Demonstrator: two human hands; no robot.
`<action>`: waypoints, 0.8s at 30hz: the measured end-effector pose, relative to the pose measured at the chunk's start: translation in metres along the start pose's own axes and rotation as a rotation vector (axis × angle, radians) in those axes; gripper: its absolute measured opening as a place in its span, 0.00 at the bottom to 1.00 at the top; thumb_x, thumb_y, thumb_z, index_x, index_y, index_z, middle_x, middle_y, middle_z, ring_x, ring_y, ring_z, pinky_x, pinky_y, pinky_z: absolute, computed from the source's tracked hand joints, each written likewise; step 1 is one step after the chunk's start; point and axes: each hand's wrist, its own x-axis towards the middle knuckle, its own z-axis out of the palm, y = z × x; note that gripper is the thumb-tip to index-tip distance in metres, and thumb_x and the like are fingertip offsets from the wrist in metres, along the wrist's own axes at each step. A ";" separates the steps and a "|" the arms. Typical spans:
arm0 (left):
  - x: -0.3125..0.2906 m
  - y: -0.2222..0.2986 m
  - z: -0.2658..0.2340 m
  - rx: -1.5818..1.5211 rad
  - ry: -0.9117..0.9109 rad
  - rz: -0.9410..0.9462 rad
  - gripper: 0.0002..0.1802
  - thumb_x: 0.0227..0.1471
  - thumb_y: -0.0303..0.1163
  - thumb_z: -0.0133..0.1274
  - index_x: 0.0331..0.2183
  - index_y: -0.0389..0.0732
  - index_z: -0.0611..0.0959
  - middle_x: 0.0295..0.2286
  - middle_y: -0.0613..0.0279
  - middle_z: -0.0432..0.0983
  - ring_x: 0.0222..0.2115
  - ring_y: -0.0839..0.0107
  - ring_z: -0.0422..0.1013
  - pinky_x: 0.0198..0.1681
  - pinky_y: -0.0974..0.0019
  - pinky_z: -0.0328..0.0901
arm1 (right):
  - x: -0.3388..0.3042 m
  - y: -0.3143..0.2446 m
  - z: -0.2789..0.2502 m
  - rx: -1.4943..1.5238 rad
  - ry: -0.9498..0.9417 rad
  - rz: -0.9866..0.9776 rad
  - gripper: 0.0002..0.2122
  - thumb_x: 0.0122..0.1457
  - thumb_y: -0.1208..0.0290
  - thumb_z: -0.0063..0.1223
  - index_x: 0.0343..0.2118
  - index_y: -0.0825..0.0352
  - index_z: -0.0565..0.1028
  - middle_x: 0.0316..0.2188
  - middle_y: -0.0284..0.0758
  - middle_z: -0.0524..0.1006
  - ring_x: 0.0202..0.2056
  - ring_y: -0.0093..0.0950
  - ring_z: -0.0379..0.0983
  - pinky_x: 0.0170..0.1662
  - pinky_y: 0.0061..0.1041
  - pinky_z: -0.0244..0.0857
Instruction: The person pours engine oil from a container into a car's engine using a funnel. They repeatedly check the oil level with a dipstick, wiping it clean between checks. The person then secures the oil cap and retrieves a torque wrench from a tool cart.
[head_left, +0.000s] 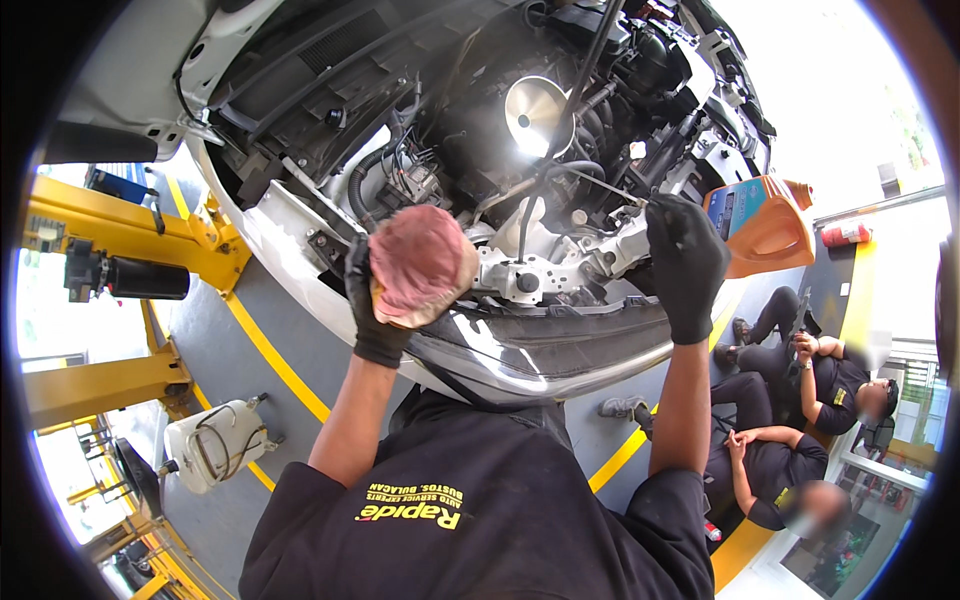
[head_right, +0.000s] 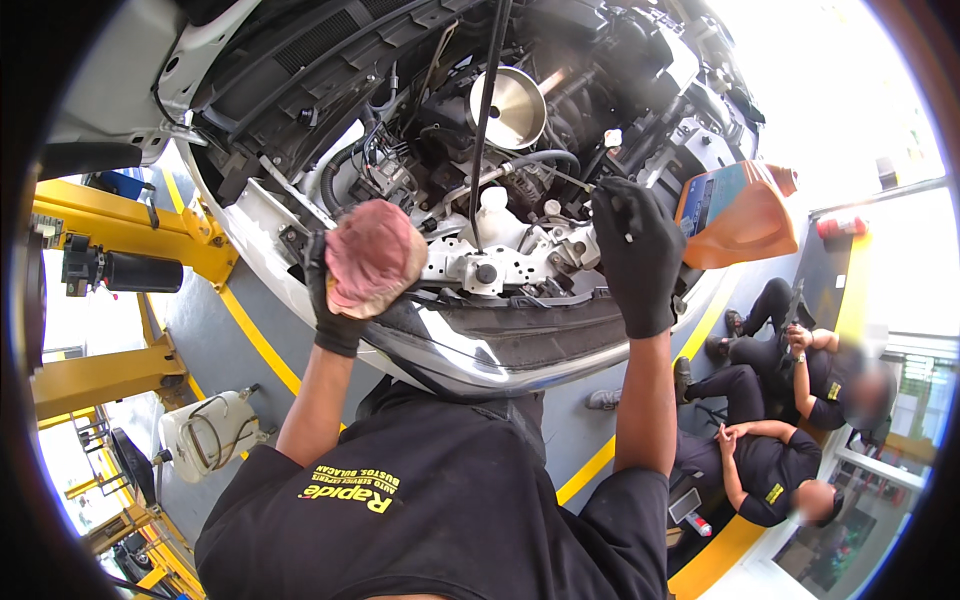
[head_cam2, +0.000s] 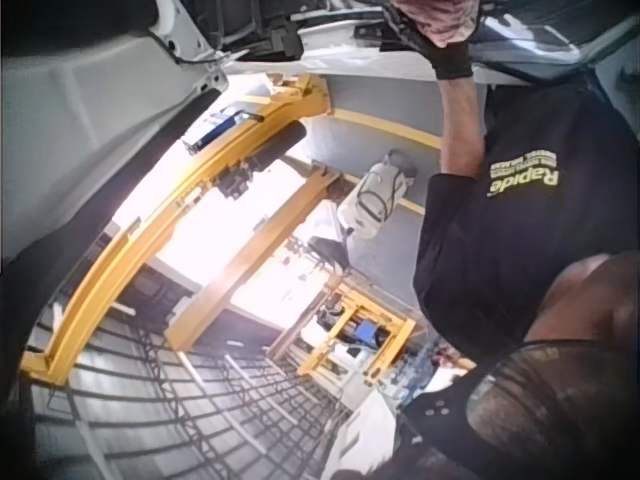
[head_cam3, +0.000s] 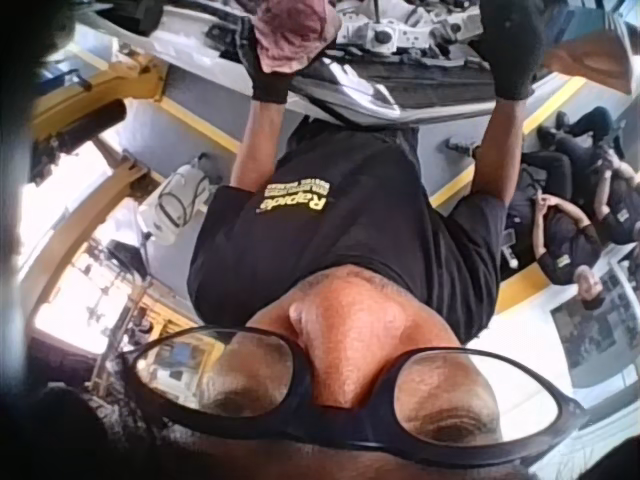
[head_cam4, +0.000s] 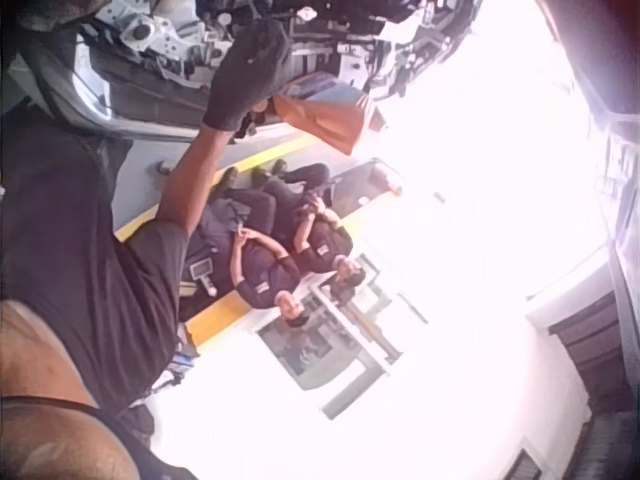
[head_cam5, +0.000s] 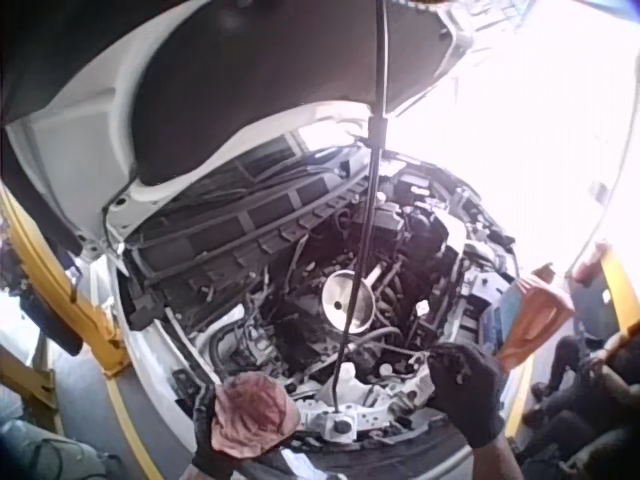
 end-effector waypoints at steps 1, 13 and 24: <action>-0.004 -0.012 0.009 -0.025 -0.094 -0.015 0.27 0.66 0.52 0.43 0.56 0.44 0.77 0.57 0.53 0.73 0.57 0.51 0.70 0.63 0.42 0.63 | -0.005 -0.004 -0.007 -0.020 0.059 -0.029 0.07 0.59 0.77 0.65 0.40 0.70 0.82 0.32 0.37 0.83 0.29 0.19 0.77 0.35 0.21 0.71; 0.003 -0.096 0.056 -0.051 -0.110 -0.115 0.22 0.64 0.37 0.44 0.54 0.36 0.77 0.50 0.53 0.78 0.51 0.59 0.75 0.60 0.52 0.68 | -0.079 -0.023 -0.122 -0.149 0.278 -0.096 0.07 0.60 0.80 0.63 0.40 0.75 0.81 0.32 0.36 0.83 0.31 0.18 0.77 0.37 0.20 0.72; 0.024 -0.193 0.112 0.017 -0.338 -0.041 0.14 0.66 0.39 0.41 0.41 0.44 0.80 0.33 0.67 0.79 0.35 0.74 0.76 0.41 0.64 0.71 | -0.240 -0.032 -0.345 -0.630 0.618 0.178 0.08 0.67 0.77 0.53 0.44 0.75 0.77 0.42 0.38 0.80 0.42 0.30 0.79 0.43 0.29 0.74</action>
